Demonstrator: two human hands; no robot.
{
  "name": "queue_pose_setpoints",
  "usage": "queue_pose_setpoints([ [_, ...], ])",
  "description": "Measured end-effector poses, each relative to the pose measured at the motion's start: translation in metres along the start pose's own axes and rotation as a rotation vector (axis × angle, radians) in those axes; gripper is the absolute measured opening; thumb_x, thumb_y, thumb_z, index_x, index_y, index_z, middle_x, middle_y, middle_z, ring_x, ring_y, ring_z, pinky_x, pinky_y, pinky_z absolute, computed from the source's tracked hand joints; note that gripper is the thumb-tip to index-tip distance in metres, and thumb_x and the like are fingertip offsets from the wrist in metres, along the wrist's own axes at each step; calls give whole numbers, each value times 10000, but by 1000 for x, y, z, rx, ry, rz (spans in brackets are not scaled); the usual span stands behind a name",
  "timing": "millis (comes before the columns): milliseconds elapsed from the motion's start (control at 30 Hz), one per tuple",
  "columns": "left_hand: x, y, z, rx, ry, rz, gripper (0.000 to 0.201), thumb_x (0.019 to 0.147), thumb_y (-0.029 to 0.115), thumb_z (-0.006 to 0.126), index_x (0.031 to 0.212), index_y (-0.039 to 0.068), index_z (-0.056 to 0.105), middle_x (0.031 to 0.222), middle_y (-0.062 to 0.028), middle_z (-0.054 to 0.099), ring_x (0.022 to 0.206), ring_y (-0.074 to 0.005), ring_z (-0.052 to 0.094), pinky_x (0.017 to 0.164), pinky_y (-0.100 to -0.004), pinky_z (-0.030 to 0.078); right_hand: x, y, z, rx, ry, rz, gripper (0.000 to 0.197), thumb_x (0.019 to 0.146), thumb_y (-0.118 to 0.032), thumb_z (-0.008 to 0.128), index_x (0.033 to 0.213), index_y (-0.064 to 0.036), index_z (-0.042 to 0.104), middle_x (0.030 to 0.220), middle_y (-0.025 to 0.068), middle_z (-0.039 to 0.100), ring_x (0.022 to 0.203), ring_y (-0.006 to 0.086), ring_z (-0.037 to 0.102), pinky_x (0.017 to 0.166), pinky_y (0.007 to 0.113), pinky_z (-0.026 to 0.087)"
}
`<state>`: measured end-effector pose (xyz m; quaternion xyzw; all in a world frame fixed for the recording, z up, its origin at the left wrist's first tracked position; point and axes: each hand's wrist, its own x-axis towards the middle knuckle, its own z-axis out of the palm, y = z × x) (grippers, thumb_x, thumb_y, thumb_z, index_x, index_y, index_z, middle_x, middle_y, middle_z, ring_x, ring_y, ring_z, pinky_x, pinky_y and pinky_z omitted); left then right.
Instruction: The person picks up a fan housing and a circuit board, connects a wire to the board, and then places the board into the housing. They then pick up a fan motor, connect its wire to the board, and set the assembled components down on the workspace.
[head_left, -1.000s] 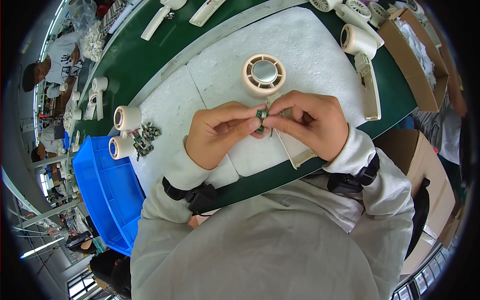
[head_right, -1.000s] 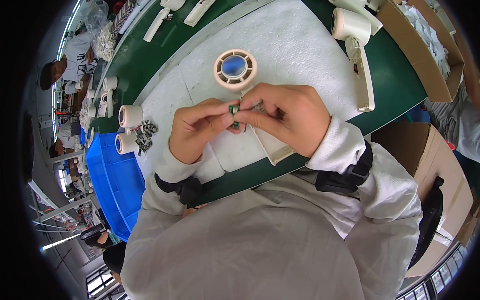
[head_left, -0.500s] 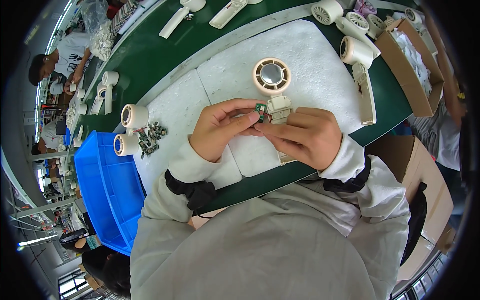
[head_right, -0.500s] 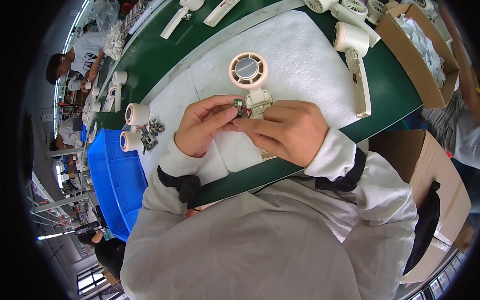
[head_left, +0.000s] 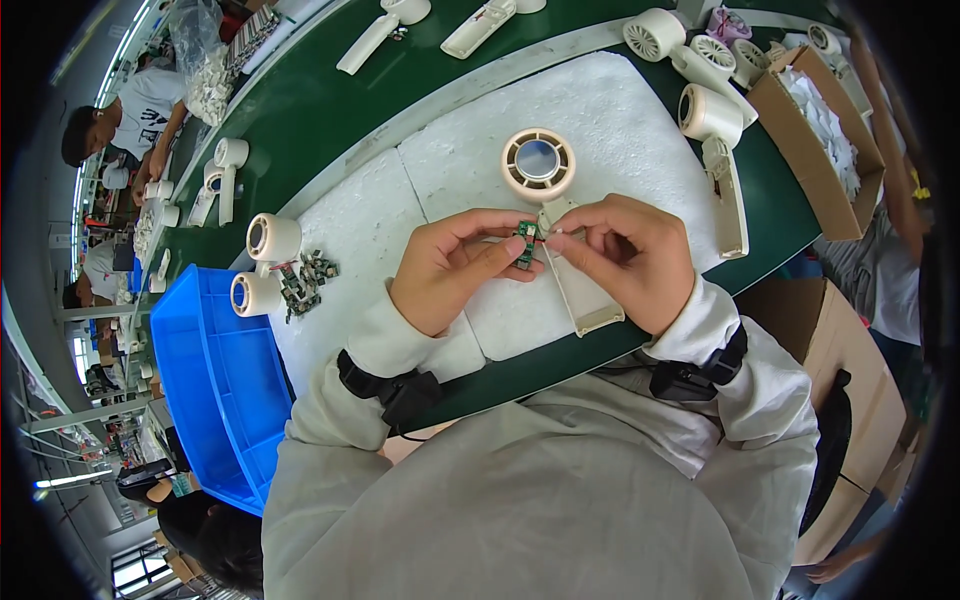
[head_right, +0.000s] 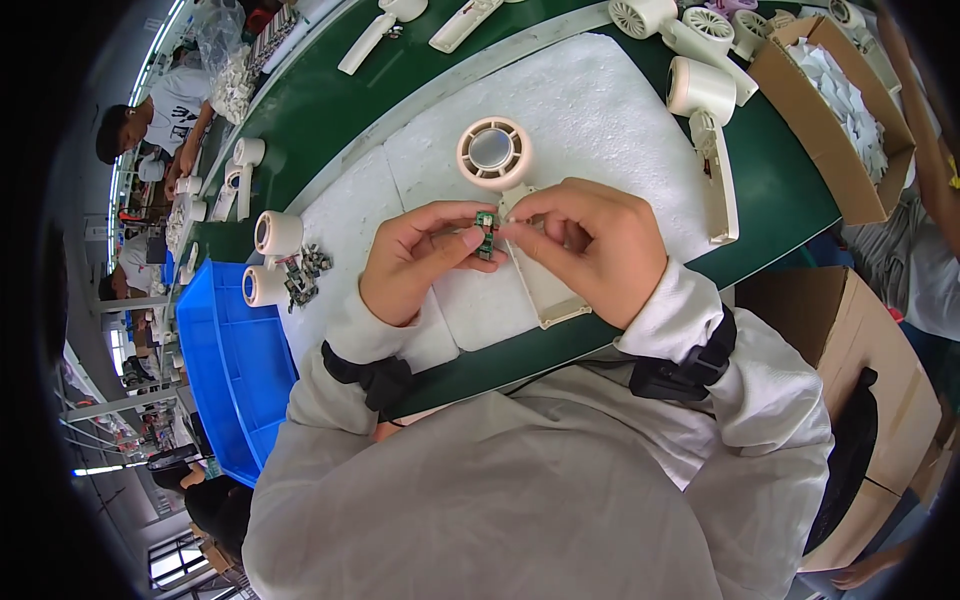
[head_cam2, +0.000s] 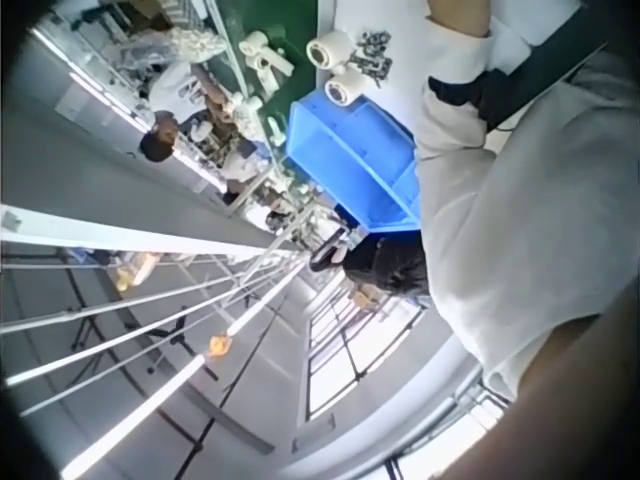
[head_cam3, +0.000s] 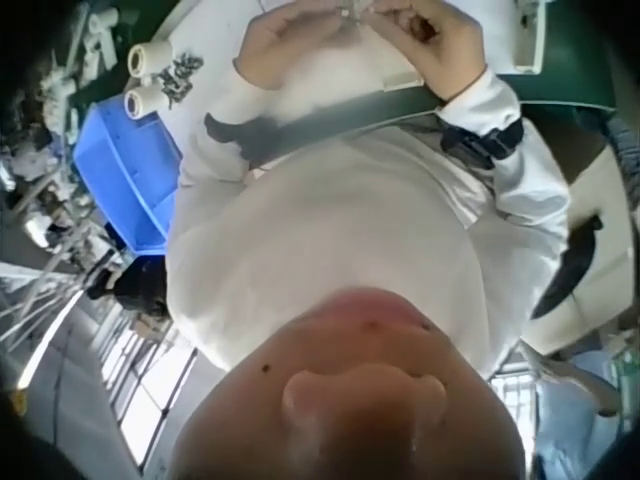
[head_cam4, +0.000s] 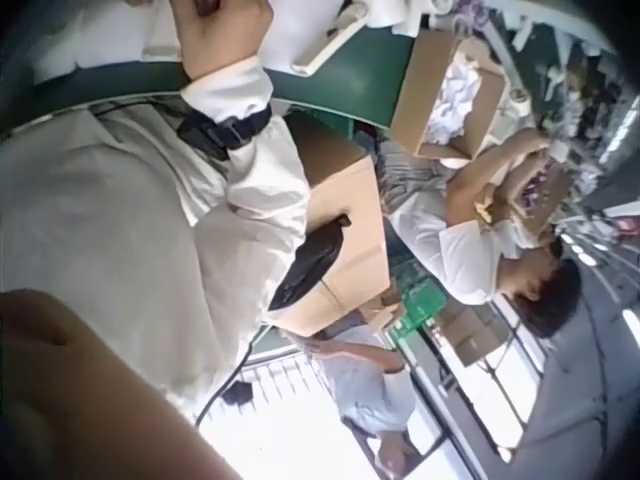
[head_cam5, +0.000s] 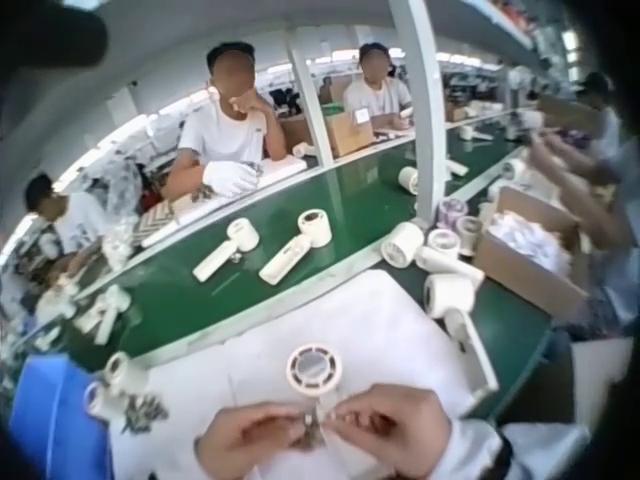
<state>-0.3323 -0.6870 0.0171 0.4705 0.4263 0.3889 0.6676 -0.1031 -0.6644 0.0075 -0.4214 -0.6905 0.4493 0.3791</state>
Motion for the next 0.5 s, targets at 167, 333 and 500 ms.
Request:
queue_pose_setpoints([
  [167,0,0,3,3,27,20,292,1005,50,576,1270,-73,587,1172,-164,667,1026,-230,687,912,-352,591,1,3,1,-126,-52,-339,277,799,-14,782,1069,-68,744,742,43,588,608,138,518,548,274,427],
  [333,0,0,3,11,45,31,293,1006,50,577,1270,-74,590,1165,-159,670,1029,-220,683,904,-349,592,3,9,3,-129,-85,-392,289,799,-10,770,1078,-79,751,750,45,596,648,148,536,565,281,444],
  [500,-1,-4,2,96,23,90,300,1008,48,572,1287,-61,590,1208,-163,661,1046,-230,678,904,-350,588,4,9,-1,-64,-136,-312,265,819,-19,759,1076,-80,759,775,49,618,686,152,558,590,305,473],
])
